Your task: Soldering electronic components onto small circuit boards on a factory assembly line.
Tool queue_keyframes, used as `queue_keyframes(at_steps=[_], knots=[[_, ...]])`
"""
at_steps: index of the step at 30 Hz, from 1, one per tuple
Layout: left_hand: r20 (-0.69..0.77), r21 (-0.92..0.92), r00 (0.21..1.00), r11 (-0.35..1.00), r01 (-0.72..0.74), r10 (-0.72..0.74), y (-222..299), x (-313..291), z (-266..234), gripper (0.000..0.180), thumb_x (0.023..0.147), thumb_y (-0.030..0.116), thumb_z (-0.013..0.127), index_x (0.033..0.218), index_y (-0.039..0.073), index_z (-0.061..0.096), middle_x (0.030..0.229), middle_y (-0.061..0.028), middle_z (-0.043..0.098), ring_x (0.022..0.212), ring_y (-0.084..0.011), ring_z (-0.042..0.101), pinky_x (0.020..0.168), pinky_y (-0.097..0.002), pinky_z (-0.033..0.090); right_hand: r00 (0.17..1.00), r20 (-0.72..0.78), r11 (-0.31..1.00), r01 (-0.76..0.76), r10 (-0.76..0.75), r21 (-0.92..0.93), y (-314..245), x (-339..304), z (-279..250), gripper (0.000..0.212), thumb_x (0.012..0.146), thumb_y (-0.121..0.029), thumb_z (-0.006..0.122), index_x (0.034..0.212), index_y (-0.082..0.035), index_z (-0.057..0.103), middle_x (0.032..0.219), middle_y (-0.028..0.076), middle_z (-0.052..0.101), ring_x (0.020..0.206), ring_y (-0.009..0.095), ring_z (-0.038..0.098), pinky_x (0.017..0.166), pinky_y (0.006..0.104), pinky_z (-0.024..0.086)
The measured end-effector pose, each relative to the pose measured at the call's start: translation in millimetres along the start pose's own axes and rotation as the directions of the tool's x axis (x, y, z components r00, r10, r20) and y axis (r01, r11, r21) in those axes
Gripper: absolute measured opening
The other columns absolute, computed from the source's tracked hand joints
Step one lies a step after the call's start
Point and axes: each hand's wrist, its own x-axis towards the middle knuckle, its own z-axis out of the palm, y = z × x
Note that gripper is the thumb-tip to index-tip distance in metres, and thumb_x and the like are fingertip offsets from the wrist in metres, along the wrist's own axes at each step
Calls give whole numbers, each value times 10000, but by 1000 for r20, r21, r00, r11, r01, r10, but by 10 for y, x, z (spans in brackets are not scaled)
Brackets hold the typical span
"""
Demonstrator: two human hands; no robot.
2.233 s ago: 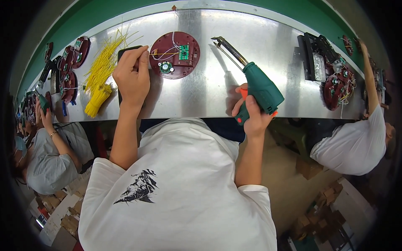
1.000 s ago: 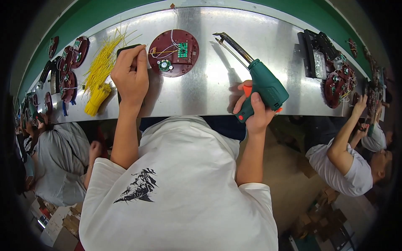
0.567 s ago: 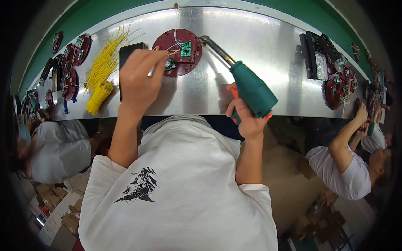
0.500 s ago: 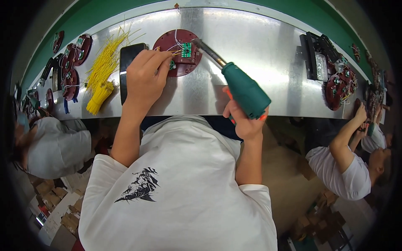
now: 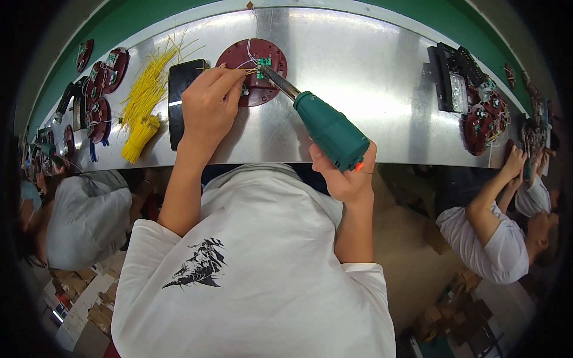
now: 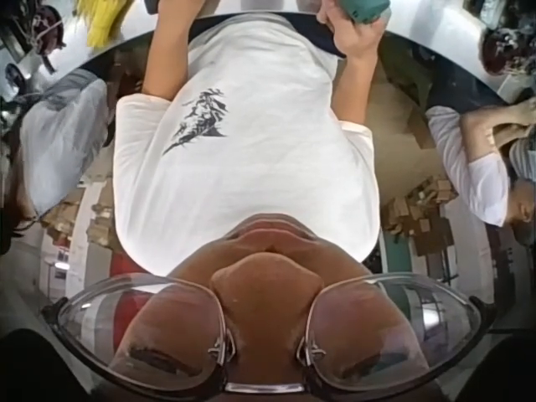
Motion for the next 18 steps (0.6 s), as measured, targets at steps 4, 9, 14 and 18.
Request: queue_keyframes(at_steps=[4,9,14,18], knots=[[5,-3,1000,1000,14,-14,2,-8,-2,131,818,26,710,941,48,747,855,-121,703,796,-296,689,790,-357,571,1000,14,1000,-7,6,18,-22,26,17,343,857,92,531,1189,89,616,965,189,679,513,157,594,449,259,464],[-57,2,998,999,-34,34,-40,-18,47,115,789,36,714,894,78,734,819,-72,688,743,-261,673,649,-354,552,999,1,999,-45,45,27,-63,46,46,333,869,72,536,1193,84,613,948,175,676,514,153,595,439,249,439],[-62,4,997,999,-40,40,-50,-13,50,110,790,44,720,890,85,737,815,-57,693,729,-240,668,624,-344,541,994,18,994,-105,105,16,-76,38,6,322,884,39,556,1200,78,605,925,159,665,513,156,595,445,246,426],[-67,13,997,999,-47,48,-54,-12,67,112,787,47,723,889,90,741,807,-51,693,727,-231,668,616,-338,538,990,50,991,-132,132,-9,-66,47,-37,320,894,12,565,1207,74,598,923,156,657,512,164,594,460,251,437]])
